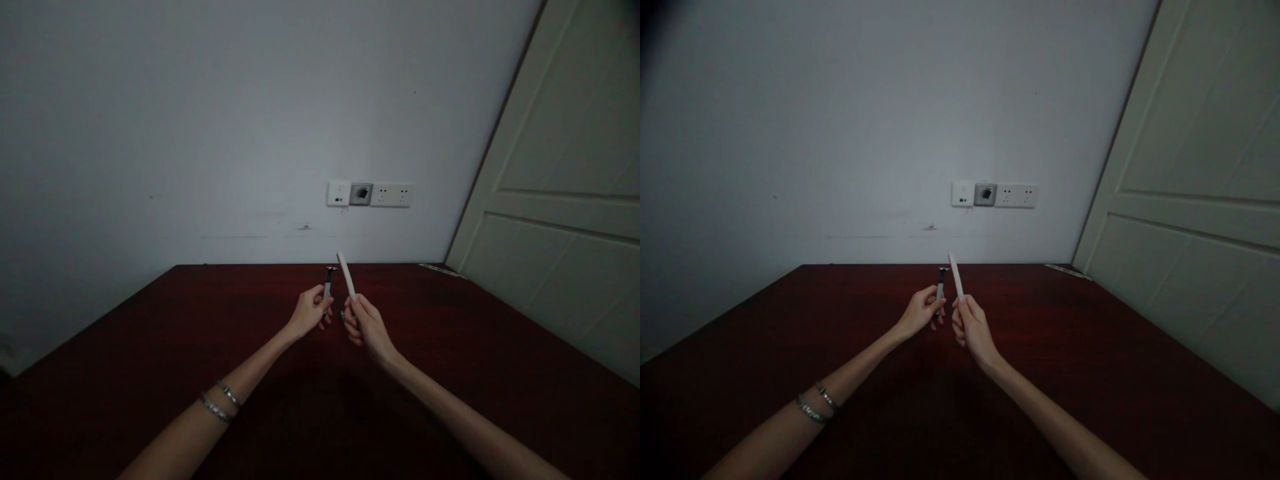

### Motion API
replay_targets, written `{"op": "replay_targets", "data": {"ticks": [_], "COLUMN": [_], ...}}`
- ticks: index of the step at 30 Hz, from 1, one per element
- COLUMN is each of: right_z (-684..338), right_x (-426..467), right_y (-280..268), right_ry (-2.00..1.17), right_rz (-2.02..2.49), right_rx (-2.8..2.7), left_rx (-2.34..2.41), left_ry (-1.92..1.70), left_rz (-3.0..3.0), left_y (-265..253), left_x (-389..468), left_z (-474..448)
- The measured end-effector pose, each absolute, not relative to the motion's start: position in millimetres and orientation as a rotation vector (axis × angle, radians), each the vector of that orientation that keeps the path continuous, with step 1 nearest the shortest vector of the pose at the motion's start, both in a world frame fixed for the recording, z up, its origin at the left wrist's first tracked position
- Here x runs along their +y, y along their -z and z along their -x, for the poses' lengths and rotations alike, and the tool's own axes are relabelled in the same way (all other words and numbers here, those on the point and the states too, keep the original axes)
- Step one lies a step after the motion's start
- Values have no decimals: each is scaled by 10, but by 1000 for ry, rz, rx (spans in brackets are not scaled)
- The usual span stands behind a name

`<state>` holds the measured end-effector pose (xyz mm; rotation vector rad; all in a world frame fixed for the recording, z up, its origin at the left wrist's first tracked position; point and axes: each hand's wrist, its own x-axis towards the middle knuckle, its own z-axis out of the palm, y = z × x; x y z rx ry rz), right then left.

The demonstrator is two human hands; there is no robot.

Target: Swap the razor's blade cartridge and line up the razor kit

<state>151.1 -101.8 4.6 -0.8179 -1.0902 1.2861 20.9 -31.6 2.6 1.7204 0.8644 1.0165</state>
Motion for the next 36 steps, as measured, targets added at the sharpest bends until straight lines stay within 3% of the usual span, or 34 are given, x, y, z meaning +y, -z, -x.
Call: {"op": "replay_targets", "data": {"ticks": [5, 36], "right_z": [-1426, -1369], "right_x": [-1139, -1130], "right_y": [108, -35], "right_ry": [-1412, -1366], "right_rz": [899, 705], "right_rx": [-1019, -928], "left_rx": [829, 782], "left_ry": [-1059, -1076], "left_rz": [-1687, -1771], "left_y": [-57, -78], "left_x": [-283, -329], "left_z": [-177, -199]}}
